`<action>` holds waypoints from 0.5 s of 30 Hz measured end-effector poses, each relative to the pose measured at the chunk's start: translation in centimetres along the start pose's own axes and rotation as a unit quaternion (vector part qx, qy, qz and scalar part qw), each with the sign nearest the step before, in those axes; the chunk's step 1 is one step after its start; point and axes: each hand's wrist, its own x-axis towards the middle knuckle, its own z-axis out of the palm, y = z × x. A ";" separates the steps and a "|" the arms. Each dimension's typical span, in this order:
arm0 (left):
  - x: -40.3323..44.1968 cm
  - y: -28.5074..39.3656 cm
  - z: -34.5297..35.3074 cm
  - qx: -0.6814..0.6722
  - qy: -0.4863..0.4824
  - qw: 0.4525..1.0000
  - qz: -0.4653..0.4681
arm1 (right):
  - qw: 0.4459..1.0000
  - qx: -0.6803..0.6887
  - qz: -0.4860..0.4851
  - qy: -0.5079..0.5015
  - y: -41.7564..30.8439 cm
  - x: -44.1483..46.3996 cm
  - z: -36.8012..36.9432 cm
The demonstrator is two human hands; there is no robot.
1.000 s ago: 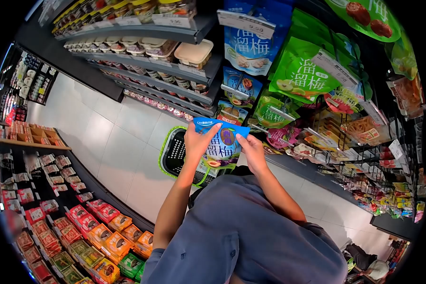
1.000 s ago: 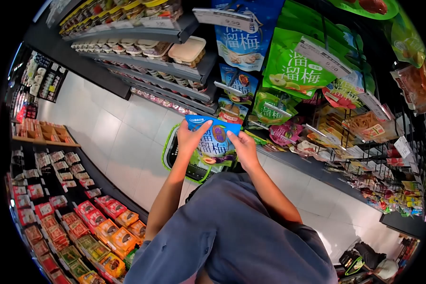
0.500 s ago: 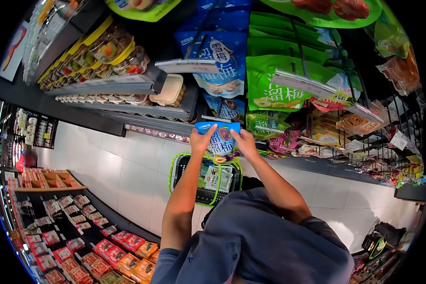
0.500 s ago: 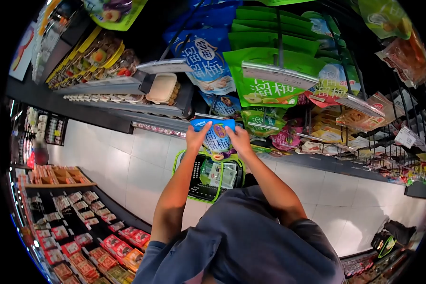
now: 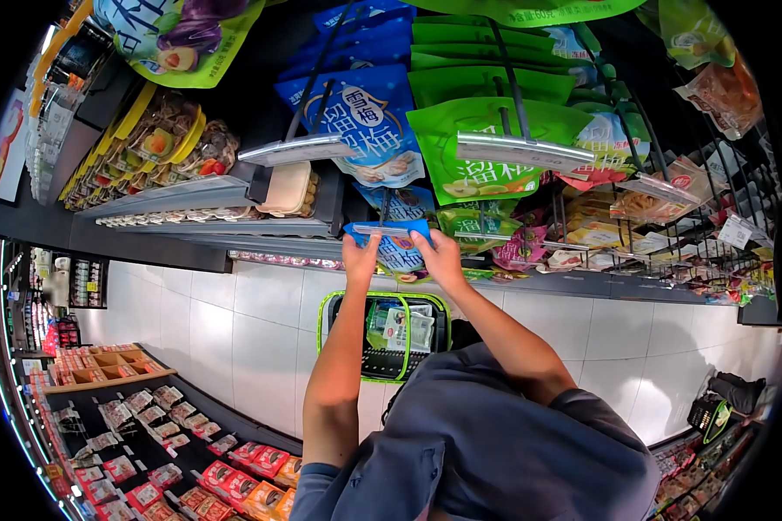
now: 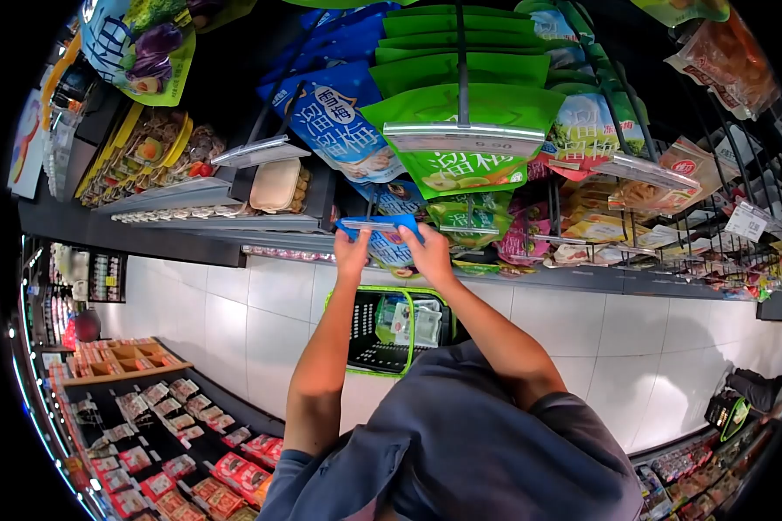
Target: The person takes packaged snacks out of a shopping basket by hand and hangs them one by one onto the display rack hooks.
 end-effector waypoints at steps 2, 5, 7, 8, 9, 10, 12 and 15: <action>0.4 -0.4 0.0 0.014 0.008 1.000 0.013 | 1.000 -0.026 0.013 0.002 -0.1 0.3 0.1; 0.8 0.4 0.4 0.004 0.009 1.000 0.005 | 1.000 -0.002 0.004 0.026 -0.1 0.5 0.4; 1.3 0.1 0.7 0.033 0.011 0.997 0.062 | 0.999 -0.014 0.006 0.032 0.6 0.7 0.5; 1.4 0.0 0.8 0.033 0.012 0.998 0.061 | 0.999 -0.026 0.009 0.040 0.9 0.8 0.5; 1.4 0.1 0.9 0.047 0.018 0.997 0.056 | 0.999 -0.026 0.009 0.039 1.1 0.9 0.6; 1.4 0.3 1.1 0.061 0.025 0.996 0.052 | 0.999 -0.014 0.019 0.041 1.3 1.0 0.7; 1.9 0.1 1.2 0.072 0.032 0.996 0.048 | 0.999 -0.001 0.029 0.042 1.0 1.2 0.7; 2.9 -0.8 1.5 0.066 0.039 0.997 0.029 | 0.996 -0.057 0.049 0.050 0.9 1.6 0.8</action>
